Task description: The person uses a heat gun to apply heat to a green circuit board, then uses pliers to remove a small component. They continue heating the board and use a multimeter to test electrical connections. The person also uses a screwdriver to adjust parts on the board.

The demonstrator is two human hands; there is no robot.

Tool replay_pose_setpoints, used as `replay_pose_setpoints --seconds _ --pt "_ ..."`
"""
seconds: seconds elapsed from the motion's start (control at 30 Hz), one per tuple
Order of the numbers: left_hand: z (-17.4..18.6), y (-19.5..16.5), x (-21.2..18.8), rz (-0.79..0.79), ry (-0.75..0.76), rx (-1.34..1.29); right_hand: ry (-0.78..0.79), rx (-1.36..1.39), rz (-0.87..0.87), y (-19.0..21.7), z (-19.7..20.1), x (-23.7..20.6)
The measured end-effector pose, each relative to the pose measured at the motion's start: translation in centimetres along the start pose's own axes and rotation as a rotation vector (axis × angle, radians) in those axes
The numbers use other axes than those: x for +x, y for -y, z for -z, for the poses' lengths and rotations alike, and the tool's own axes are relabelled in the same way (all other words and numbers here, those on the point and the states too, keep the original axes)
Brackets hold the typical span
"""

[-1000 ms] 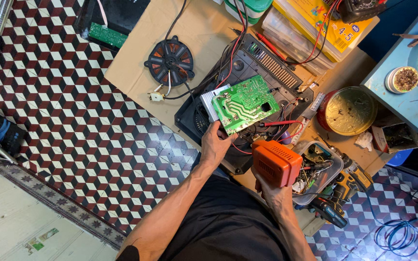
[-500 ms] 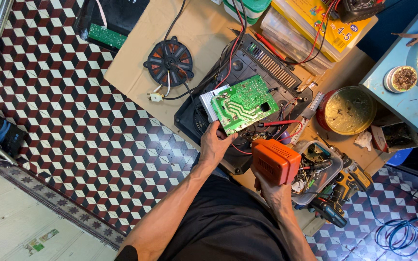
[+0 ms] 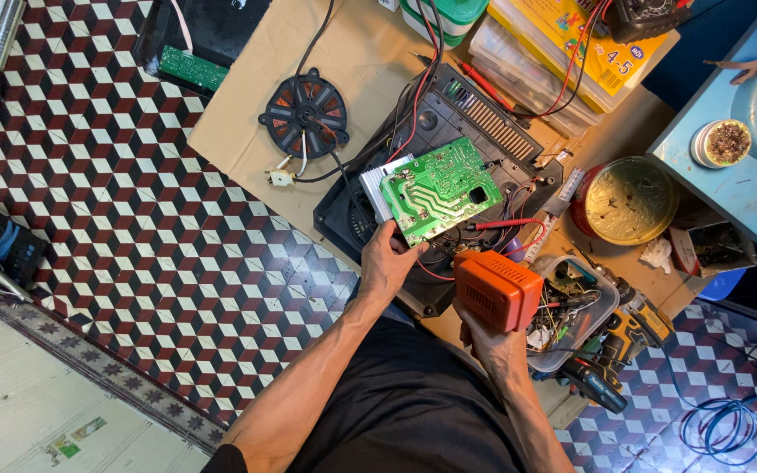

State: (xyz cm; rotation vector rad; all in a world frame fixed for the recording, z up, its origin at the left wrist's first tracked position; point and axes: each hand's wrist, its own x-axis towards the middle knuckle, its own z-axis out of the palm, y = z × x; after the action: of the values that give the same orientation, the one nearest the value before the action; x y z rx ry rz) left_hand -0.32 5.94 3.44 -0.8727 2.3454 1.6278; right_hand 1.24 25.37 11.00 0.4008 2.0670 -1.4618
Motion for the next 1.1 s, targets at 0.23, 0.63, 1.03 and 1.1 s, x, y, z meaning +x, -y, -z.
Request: replay_pose_setpoints --seconds 0.23,0.63,1.03,1.1 --pt "0.15 -0.34 -0.04 0.016 0.023 0.006 0.007 -0.005 -0.005 -0.35 0.21 -0.02" --pt "0.05 -0.54 0.14 0.034 0.038 -0.010 -0.007 0.009 0.003 -0.89 0.32 0.04" --pt "-0.18 -0.56 -0.16 0.029 0.042 -0.037 -0.015 -0.004 -0.010 -0.50 0.47 0.10" --pt "-0.26 -0.58 -0.12 0.029 0.041 -0.024 -0.017 -0.026 -0.040 -0.56 0.58 0.21"
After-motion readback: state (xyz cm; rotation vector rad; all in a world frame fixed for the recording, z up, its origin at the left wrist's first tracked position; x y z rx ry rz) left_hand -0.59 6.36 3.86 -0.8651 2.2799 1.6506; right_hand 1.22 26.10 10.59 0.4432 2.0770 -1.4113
